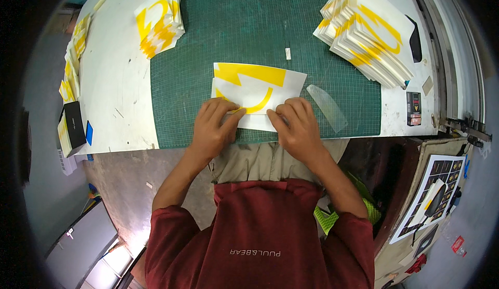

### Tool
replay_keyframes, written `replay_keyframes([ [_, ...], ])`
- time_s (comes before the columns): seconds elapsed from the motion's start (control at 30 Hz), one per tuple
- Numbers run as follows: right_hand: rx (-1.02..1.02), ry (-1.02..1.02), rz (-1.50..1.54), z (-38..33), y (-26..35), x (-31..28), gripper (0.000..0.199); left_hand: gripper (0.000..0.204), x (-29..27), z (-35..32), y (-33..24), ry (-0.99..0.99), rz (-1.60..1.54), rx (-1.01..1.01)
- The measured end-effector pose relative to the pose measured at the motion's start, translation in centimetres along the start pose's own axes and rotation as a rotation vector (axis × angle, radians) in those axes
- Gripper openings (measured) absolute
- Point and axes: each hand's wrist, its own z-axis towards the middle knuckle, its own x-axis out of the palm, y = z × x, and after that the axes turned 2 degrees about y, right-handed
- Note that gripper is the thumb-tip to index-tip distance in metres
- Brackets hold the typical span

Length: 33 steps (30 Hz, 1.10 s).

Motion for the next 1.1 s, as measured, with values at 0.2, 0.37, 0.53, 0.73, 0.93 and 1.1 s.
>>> replay_keyframes([
  [0.2, 0.030, 0.057, 0.059, -2.5, 2.8, 0.7, 0.028, 0.040, 0.0, -2.3, -2.1, 0.076, 0.003, -0.050],
  [0.37, 0.058, 0.030, 0.087, -2.6, 3.1, 0.9, 0.033, 0.051, 0.2, -2.8, -2.8, 0.129, 0.003, -0.084],
  [0.53, 0.064, 0.054, 0.080, -2.9, 3.0, 1.0, 0.036, 0.051, 0.5, -3.1, -2.8, 0.103, -0.016, -0.085],
  [0.73, 0.069, 0.057, 0.094, -3.0, 2.8, 1.0, 0.035, 0.046, 0.8, -3.5, -2.9, 0.094, 0.007, -0.091],
  [0.93, 0.059, 0.064, 0.093, -3.1, 2.6, 1.1, 0.035, 0.045, 0.8, -3.5, -2.8, 0.096, 0.013, -0.088],
  [1.1, 0.056, 0.061, 0.088, -3.2, 2.5, 1.1, 0.035, 0.045, 1.0, -3.6, -2.8, 0.090, 0.010, -0.088],
])
